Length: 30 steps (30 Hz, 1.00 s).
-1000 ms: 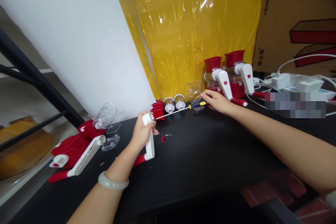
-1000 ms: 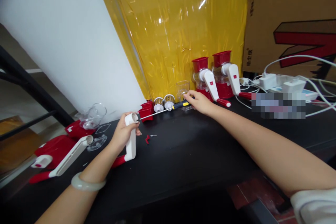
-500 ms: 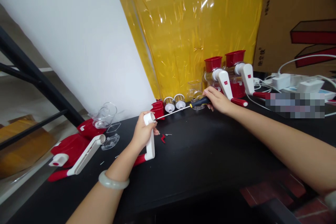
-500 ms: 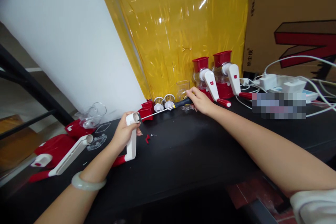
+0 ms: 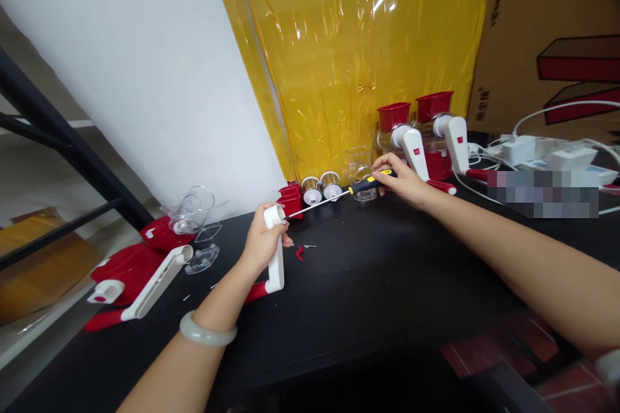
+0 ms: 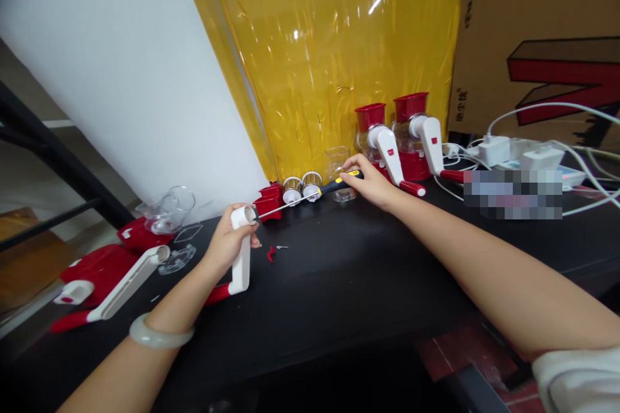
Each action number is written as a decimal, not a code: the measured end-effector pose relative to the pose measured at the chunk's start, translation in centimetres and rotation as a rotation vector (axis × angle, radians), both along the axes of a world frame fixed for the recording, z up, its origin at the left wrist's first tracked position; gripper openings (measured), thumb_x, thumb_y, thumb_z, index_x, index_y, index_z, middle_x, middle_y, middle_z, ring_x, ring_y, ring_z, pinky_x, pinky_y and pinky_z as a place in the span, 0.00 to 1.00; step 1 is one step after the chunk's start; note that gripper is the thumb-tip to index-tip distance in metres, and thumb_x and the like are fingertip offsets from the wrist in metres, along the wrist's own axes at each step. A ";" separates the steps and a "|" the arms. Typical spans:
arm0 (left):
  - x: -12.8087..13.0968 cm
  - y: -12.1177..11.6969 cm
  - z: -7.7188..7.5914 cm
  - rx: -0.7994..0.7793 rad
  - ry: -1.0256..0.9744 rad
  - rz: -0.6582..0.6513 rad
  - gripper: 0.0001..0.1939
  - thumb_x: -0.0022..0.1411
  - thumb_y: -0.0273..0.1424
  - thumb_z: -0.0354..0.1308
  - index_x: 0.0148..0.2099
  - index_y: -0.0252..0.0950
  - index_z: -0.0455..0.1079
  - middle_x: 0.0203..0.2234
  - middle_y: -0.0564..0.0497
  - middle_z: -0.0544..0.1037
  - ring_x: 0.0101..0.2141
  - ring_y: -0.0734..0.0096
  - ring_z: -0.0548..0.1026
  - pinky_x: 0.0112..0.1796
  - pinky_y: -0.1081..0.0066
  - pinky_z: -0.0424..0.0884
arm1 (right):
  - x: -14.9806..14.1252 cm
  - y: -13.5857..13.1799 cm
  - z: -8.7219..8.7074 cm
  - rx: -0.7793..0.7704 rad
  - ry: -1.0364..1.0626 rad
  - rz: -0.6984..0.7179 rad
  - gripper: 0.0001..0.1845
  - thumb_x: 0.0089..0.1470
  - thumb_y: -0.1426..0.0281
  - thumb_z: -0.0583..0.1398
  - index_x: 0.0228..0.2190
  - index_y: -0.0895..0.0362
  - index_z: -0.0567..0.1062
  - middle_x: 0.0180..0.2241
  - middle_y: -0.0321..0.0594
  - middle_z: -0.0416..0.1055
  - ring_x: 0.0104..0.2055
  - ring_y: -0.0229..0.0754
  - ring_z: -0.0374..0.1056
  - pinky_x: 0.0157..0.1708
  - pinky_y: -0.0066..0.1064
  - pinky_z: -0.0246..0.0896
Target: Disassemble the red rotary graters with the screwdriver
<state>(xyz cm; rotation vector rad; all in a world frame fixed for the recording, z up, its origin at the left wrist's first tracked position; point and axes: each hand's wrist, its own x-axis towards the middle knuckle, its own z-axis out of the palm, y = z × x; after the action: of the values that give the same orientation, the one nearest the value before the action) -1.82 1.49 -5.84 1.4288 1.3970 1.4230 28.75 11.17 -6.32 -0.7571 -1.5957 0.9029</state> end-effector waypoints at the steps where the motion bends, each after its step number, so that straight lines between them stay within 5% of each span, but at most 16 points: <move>1: 0.0 0.0 -0.1 0.002 0.004 -0.005 0.23 0.45 0.26 0.61 0.44 0.39 0.58 0.18 0.62 0.69 0.14 0.73 0.71 0.20 0.68 0.73 | 0.0 0.0 0.0 -0.014 0.010 0.015 0.17 0.47 0.60 0.63 0.35 0.52 0.64 0.31 0.31 0.64 0.23 0.34 0.63 0.25 0.31 0.62; 8: 0.0 0.1 -0.2 -0.003 0.014 -0.015 0.23 0.46 0.26 0.59 0.45 0.39 0.58 0.19 0.62 0.69 0.14 0.72 0.71 0.20 0.69 0.72 | 0.1 -0.2 0.2 0.019 -0.128 -0.061 0.19 0.58 0.51 0.51 0.30 0.53 0.66 0.20 0.32 0.63 0.20 0.37 0.61 0.23 0.32 0.58; 12: 0.0 0.1 -0.2 -0.008 0.013 -0.007 0.23 0.45 0.26 0.60 0.45 0.39 0.59 0.19 0.62 0.69 0.14 0.73 0.71 0.20 0.70 0.72 | 0.2 -0.4 0.1 0.049 -0.261 -0.119 0.20 0.57 0.49 0.53 0.28 0.53 0.65 0.14 0.29 0.60 0.16 0.35 0.57 0.20 0.29 0.51; 30: -0.2 0.1 -0.4 0.008 0.009 -0.024 0.24 0.45 0.26 0.60 0.45 0.40 0.58 0.19 0.62 0.69 0.15 0.72 0.71 0.20 0.68 0.73 | 0.0 0.4 -0.3 -0.032 -0.016 -0.027 0.11 0.47 0.63 0.61 0.33 0.53 0.67 0.29 0.34 0.63 0.30 0.39 0.65 0.25 0.30 0.66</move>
<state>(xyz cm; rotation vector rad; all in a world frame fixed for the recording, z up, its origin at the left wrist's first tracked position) -2.00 1.62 -6.24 1.4538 1.3766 1.4099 28.77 11.61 -6.60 -0.8081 -1.5851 0.9071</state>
